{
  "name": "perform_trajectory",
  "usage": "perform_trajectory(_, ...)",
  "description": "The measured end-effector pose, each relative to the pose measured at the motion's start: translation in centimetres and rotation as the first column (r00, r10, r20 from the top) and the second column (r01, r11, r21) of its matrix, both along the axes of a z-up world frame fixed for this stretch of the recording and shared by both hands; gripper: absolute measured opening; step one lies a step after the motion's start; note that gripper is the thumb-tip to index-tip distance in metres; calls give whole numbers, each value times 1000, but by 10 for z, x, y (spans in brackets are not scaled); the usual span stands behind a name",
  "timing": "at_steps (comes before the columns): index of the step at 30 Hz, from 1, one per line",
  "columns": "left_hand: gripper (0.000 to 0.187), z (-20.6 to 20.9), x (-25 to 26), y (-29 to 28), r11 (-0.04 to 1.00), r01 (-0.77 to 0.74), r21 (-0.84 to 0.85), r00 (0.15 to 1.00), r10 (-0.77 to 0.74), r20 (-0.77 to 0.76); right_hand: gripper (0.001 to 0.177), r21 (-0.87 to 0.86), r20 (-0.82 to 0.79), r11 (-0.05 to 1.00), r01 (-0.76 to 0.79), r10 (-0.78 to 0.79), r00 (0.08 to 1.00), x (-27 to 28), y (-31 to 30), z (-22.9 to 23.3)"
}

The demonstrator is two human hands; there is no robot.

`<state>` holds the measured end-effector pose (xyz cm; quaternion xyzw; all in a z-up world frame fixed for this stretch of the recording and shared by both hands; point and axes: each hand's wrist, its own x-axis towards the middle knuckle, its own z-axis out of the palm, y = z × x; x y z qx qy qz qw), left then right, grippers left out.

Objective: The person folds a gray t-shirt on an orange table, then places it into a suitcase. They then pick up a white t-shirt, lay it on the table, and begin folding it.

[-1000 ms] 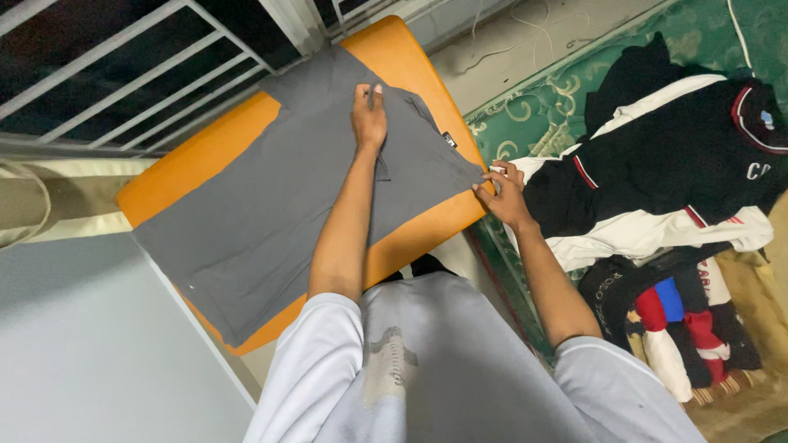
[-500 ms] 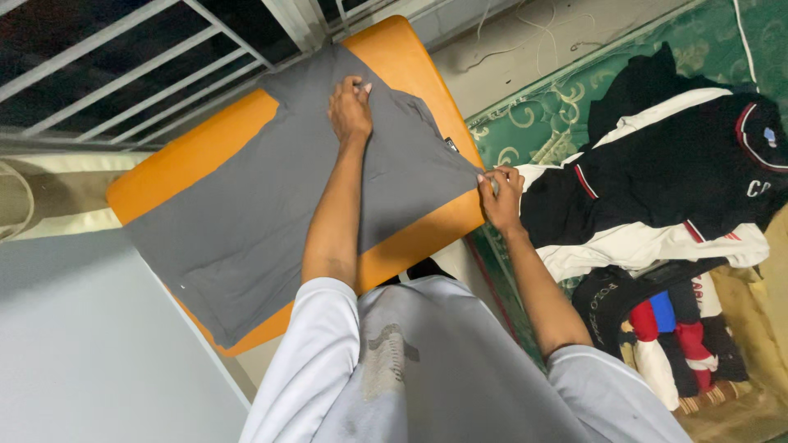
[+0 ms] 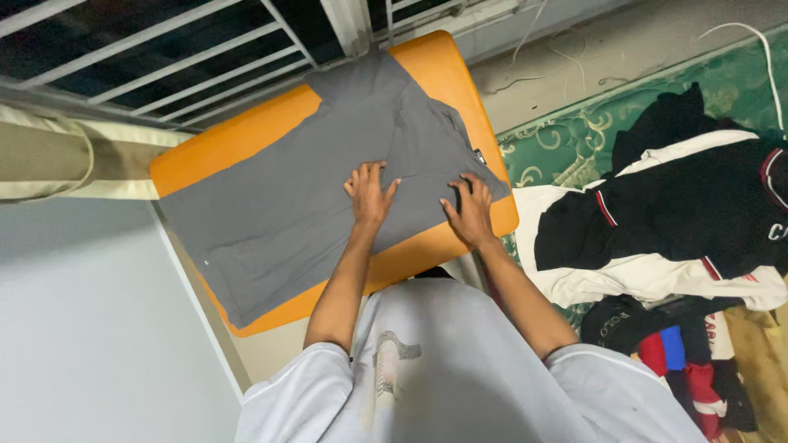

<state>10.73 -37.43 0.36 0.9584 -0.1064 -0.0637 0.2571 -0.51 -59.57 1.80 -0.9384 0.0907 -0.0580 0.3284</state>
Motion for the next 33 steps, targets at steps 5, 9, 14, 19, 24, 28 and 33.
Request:
perform_trajectory(5,27,-41,30,15,858,-497,-127,840,439,-319,47,-34,-79,999,-22,19,997,6,5,-2)
perform_trajectory(9,45,-23,37,27,708,-660,-251,750,639,-170,53,-42,-100,999,-18,14,995,0,4,-1)
perform_trajectory(14,47,10,-27,50,957,-246,-153,949,270,163,55,-124,12,990,-69,71,997,-1,22,2)
perform_trajectory(19,41,-1,-110,85,1000,-5,2,985,5,173,59,-108,-47,956,-273,270,962,-3,63,9)
perform_trajectory(24,55,-6,-151,135,998,47,41,993,-52,110,66,-104,-188,898,-427,404,895,-12,101,5)
perform_trajectory(28,66,3,-143,198,980,-23,198,997,7,80,76,-145,-271,895,-421,374,887,-14,105,-3)
perform_trajectory(33,64,4,-144,256,871,-447,204,894,442,68,83,-155,-241,904,-399,357,902,-14,115,-8)
